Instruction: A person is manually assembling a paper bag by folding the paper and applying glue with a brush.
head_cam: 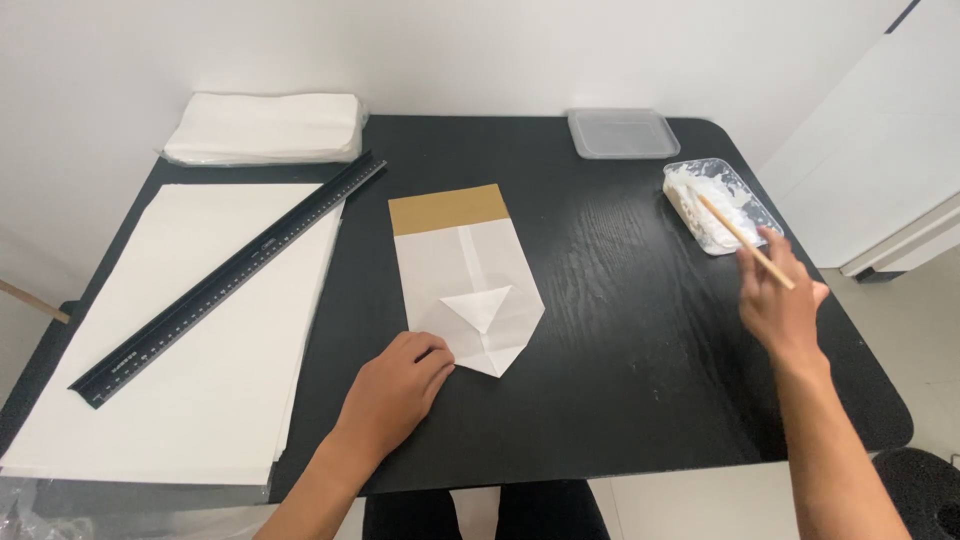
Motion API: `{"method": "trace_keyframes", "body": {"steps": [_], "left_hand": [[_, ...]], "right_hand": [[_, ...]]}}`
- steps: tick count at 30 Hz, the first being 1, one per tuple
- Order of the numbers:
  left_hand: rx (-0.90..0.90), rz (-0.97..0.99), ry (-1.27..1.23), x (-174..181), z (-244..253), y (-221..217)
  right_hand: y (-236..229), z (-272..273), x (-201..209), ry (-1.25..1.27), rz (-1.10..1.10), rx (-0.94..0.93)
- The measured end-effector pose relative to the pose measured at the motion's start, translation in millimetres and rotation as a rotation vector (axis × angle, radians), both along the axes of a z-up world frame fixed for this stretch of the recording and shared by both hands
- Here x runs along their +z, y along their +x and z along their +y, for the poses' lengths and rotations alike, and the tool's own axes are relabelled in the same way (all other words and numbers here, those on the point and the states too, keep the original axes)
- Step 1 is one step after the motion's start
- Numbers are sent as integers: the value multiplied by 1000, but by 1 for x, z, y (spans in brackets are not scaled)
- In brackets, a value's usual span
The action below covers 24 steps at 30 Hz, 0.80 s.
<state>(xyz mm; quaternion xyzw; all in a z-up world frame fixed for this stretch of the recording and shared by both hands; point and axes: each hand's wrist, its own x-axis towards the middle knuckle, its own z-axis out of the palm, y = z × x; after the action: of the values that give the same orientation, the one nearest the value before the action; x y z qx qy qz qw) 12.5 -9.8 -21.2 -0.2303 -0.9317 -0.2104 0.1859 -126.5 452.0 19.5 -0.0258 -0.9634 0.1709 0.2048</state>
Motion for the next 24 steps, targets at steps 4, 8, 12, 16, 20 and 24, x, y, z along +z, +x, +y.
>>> {"method": "trace_keyframes", "body": {"steps": [4,8,12,16,20,24], "left_hand": [[1,118,-12,-2,2,3],[-7,175,-47,1,4,-2],[-31,191,-56,5,4,0],[-2,161,-67,0,4,3],[-22,211,-57,3,4,-2],[-14,191,-41,6,5,2]], "right_hand": [[-29,11,17,-226,145,121],[-47,27,36,-200,230,100],[-48,35,56,-88,276,73],[-57,44,51,-50,232,11],[-69,42,52,-7,233,21],[-82,48,40,44,161,25]]}}
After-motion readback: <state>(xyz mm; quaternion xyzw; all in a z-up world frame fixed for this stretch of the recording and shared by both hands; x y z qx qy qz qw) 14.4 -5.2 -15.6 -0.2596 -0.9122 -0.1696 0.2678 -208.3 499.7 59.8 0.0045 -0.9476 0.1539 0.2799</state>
